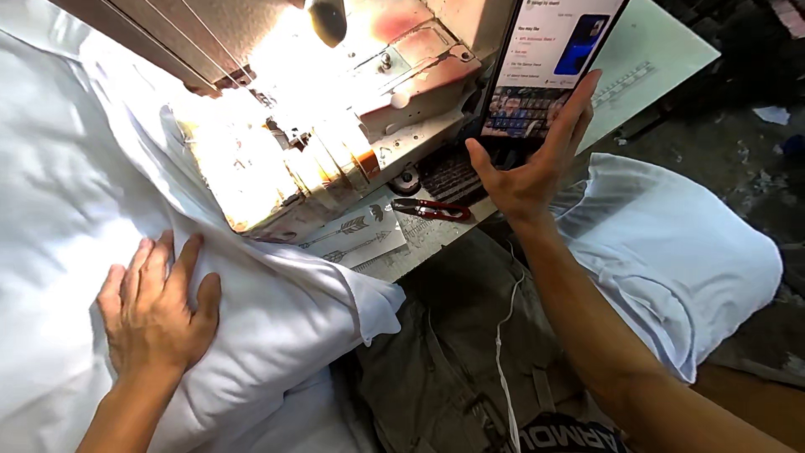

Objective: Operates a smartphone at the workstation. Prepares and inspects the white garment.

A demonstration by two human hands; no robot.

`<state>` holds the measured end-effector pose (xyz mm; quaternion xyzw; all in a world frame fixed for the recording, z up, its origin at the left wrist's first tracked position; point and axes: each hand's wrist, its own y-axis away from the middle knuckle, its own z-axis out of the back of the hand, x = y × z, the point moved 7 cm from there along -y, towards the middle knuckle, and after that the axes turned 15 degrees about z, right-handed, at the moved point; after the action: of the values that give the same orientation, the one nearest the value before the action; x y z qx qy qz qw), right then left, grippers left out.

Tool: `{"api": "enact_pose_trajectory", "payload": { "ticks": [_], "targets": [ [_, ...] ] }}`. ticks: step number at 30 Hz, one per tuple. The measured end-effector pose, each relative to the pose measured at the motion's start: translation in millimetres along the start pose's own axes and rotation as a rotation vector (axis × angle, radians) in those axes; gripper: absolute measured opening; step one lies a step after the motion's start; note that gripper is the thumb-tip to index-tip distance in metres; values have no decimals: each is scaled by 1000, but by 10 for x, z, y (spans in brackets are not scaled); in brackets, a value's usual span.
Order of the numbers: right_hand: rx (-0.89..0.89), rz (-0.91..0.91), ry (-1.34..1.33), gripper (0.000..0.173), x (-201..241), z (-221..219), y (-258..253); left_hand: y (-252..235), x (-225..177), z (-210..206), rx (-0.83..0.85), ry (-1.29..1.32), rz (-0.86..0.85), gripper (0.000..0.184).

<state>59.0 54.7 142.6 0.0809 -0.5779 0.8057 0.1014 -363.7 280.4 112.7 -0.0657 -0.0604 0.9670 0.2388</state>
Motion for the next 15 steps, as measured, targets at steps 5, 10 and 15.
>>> {"api": "enact_pose_trajectory", "payload": {
  "ticks": [5,10,15],
  "targets": [
    [20,28,1,112,39,-45,15,0,-31,34,-6,4,-5,71],
    [26,10,-47,115,-9,-58,64,-12,-6,21,1,10,2,71],
    [22,11,-77,116,-35,-67,86,-12,-25,30,-21,13,-4,71]
  ]
}}
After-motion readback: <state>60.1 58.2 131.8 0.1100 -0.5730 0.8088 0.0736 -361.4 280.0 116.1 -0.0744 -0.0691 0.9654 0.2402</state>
